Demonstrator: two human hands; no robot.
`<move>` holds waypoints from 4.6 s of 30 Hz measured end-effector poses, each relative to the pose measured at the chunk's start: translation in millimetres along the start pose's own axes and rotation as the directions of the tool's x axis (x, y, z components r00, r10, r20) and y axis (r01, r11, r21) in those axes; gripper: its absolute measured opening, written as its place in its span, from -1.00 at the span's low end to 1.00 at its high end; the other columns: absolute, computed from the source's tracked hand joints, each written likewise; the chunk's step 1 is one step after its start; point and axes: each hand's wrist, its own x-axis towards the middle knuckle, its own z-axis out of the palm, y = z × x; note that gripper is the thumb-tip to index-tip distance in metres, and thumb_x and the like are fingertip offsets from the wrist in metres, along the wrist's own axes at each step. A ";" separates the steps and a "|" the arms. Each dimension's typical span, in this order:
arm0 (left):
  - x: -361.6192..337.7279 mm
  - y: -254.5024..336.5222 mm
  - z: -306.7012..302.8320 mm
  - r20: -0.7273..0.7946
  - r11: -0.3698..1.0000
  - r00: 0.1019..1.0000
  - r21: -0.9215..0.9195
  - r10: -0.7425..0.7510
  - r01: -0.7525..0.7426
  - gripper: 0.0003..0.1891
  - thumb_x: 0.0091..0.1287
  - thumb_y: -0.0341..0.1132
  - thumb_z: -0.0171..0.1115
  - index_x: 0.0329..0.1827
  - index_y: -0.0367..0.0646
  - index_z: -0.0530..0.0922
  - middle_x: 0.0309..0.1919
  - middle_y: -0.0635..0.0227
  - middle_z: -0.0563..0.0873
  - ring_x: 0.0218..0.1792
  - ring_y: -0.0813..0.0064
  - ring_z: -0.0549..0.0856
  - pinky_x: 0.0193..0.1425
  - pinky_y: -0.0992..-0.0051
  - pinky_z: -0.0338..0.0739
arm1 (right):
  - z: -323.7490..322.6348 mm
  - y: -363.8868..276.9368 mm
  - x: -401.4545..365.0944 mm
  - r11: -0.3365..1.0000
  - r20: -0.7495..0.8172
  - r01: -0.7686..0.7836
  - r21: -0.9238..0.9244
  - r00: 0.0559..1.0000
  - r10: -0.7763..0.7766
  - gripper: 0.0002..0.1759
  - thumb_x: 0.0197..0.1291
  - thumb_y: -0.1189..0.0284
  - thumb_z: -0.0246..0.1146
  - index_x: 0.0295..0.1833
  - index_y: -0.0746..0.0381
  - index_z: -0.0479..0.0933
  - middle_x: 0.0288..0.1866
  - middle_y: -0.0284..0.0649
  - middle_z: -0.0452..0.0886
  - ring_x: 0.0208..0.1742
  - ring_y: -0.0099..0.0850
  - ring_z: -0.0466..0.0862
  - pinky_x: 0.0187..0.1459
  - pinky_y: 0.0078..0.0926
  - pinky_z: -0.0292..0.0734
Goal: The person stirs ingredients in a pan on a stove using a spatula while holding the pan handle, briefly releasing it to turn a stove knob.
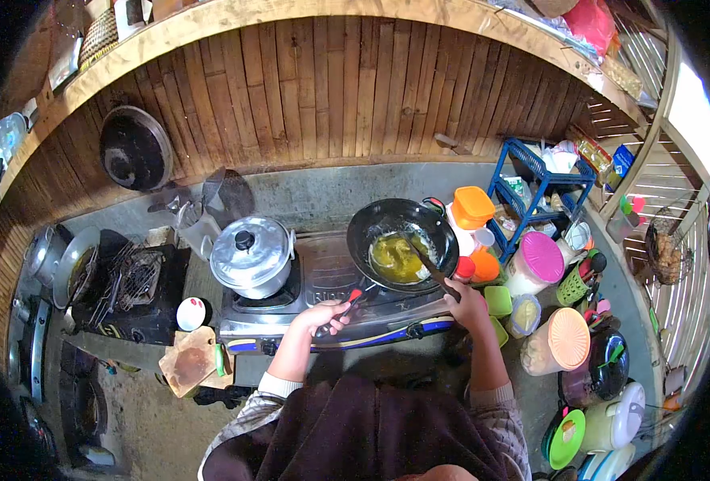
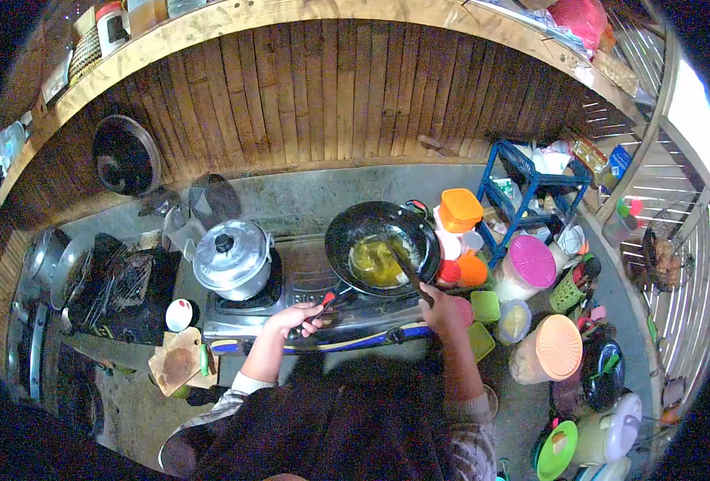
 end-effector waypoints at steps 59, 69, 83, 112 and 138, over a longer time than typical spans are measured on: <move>5.2 -7.1 2.1 -0.016 0.997 1.000 0.074 -0.014 0.015 -0.74 0.39 -0.13 -0.06 0.02 0.01 0.21 -0.56 0.48 0.39 -0.72 0.80 0.24 -0.72 0.77 0.11 | 20.9 4.0 39.0 0.988 -0.125 0.144 0.064 0.983 -0.135 -0.62 0.02 0.43 0.24 0.02 0.19 0.49 -0.20 0.10 0.56 -0.14 0.00 0.57 -0.08 -0.24 0.48; 3.0 -5.4 5.8 -0.043 0.997 0.999 0.075 -0.004 0.008 -0.76 0.39 -0.15 -0.05 -0.02 0.02 0.18 -0.56 0.50 0.38 -0.71 0.80 0.26 -0.72 0.76 0.10 | -1.7 7.3 19.3 0.993 -0.030 0.029 -0.117 0.999 -0.033 -0.62 0.05 0.38 0.21 0.03 0.16 0.49 -0.21 0.09 0.57 -0.16 -0.01 0.58 -0.09 -0.17 0.47; 3.4 -9.2 8.9 -0.049 0.997 0.999 0.079 0.006 -0.002 -0.78 0.40 -0.15 -0.07 0.01 0.06 0.20 -0.54 0.51 0.36 -0.70 0.82 0.22 -0.69 0.77 0.12 | -86.5 -28.7 -34.9 0.993 0.127 -0.070 -0.092 0.989 0.081 -0.67 0.01 0.45 0.21 -0.04 0.27 0.51 -0.22 0.06 0.59 -0.16 -0.03 0.59 -0.13 -0.24 0.47; 2.5 -10.2 14.2 -0.077 0.998 0.997 0.066 0.009 -0.004 -0.81 0.39 -0.14 -0.05 -0.08 0.03 0.23 -0.56 0.49 0.38 -0.71 0.81 0.24 -0.72 0.77 0.09 | -63.4 -2.6 -46.5 0.989 0.126 0.114 -0.097 0.987 -0.102 -0.65 0.04 0.37 0.23 -0.01 0.18 0.51 -0.28 0.04 0.59 -0.19 0.02 0.58 -0.08 -0.15 0.45; 7.1 -12.3 10.5 -0.089 0.999 0.996 0.043 -0.010 0.014 -0.80 0.38 -0.14 -0.03 -0.08 0.04 0.22 -0.58 0.49 0.39 -0.72 0.80 0.25 -0.74 0.76 0.11 | 12.9 -0.1 25.5 0.997 -0.055 0.068 0.020 0.996 -0.067 -0.61 0.01 0.48 0.24 0.02 0.28 0.47 -0.15 0.10 0.56 -0.08 -0.02 0.56 -0.03 -0.25 0.46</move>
